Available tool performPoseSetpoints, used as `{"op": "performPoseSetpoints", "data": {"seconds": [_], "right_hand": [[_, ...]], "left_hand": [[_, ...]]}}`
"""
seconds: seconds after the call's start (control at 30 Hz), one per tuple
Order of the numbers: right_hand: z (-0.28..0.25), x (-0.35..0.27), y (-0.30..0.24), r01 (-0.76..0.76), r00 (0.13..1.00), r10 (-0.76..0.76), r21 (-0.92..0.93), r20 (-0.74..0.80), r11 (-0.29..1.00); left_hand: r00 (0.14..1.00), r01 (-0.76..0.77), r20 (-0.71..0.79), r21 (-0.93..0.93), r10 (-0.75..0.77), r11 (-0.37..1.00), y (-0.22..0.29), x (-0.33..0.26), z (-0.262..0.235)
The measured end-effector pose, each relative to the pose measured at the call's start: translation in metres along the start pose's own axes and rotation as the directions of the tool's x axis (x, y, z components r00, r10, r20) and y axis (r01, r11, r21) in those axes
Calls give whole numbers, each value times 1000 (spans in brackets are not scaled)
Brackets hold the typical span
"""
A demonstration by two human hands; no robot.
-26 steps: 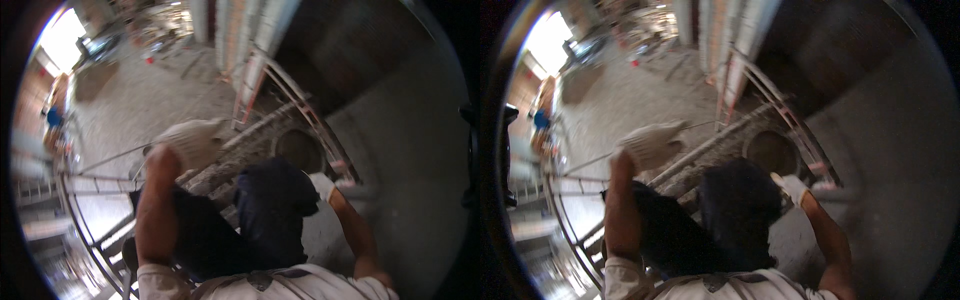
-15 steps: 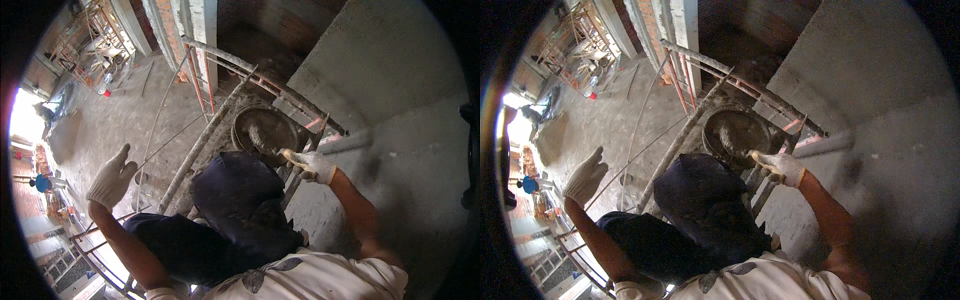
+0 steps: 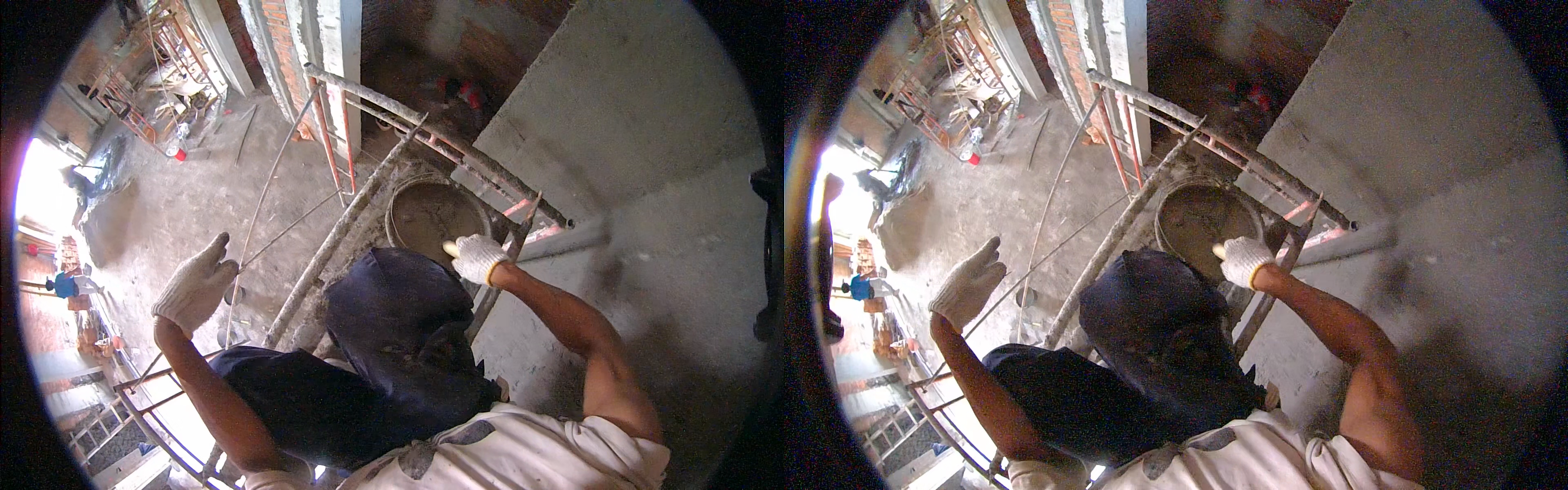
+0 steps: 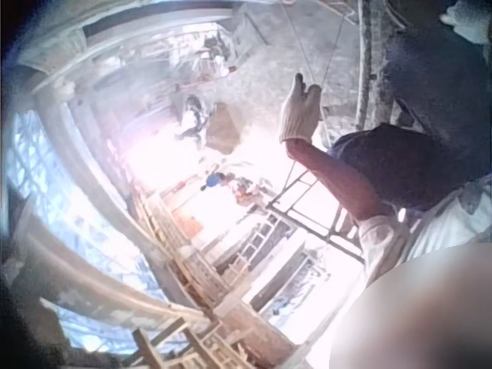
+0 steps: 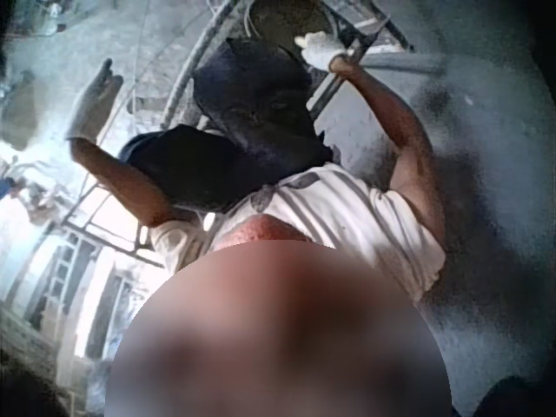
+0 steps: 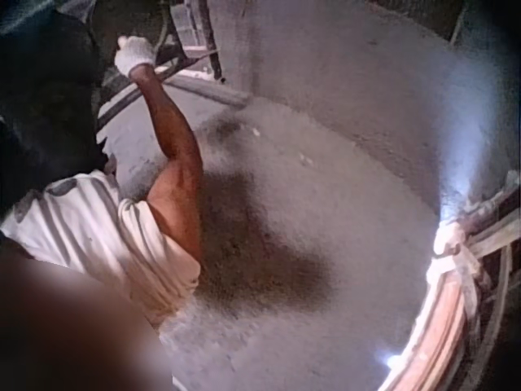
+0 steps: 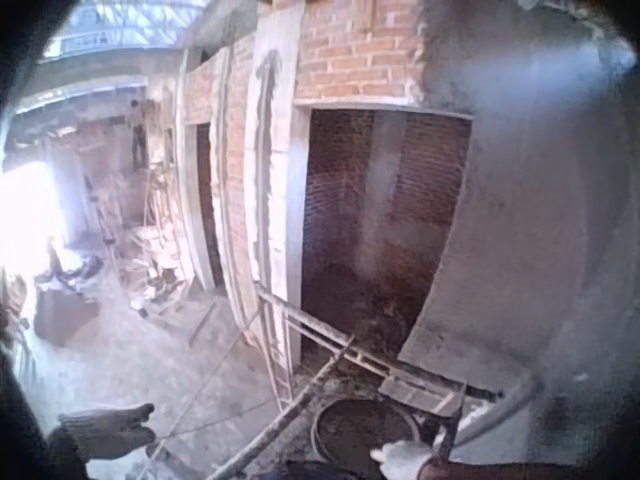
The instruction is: The person scoops wet plaster from a bucket with a trowel and applies it to a vertical wall, smoothing the surface repeatedly. The person works on a large section of the wall, spreading and leveling the plaster in continuous strokes.
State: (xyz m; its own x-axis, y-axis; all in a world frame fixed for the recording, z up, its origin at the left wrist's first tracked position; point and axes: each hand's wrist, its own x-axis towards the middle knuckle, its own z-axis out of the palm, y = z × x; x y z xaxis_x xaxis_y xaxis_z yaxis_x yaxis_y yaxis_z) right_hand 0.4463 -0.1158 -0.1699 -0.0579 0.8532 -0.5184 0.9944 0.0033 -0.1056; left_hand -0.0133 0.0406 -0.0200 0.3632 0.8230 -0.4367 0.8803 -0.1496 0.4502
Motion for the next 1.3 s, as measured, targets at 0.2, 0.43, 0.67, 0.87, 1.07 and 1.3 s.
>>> {"op": "performPoseSetpoints", "data": {"seconds": [0.2, 0.43, 0.67, 0.87, 1.07, 1.3], "right_hand": [[-68, -27, -2, -157, 988, 144, -365, -62, 918], [-63, -4, -6, -190, 971, 177, 74, 160, 979], [-58, -44, 1, -132, 987, 83, -399, -139, 907], [-42, -17, 13, -262, 844, -161, -656, -511, 708], [-4, 18, 34, 21, 991, -70, -384, -115, 923], [27, 5, 47, 64, 997, -55, -201, 49, 978]], "left_hand": [[999, -39, 19, 38, 38, 998, -20, 7, 6], [999, -30, 20, -92, 32, 995, -16, 17, 5], [999, -3, 47, -145, 10, 989, -40, 14, 9], [996, -48, 64, -144, 57, 988, -43, 43, 25], [999, -27, 15, -75, 29, 997, -23, 21, 16], [998, -49, 22, -52, 50, 997, -36, 30, 15]]}}
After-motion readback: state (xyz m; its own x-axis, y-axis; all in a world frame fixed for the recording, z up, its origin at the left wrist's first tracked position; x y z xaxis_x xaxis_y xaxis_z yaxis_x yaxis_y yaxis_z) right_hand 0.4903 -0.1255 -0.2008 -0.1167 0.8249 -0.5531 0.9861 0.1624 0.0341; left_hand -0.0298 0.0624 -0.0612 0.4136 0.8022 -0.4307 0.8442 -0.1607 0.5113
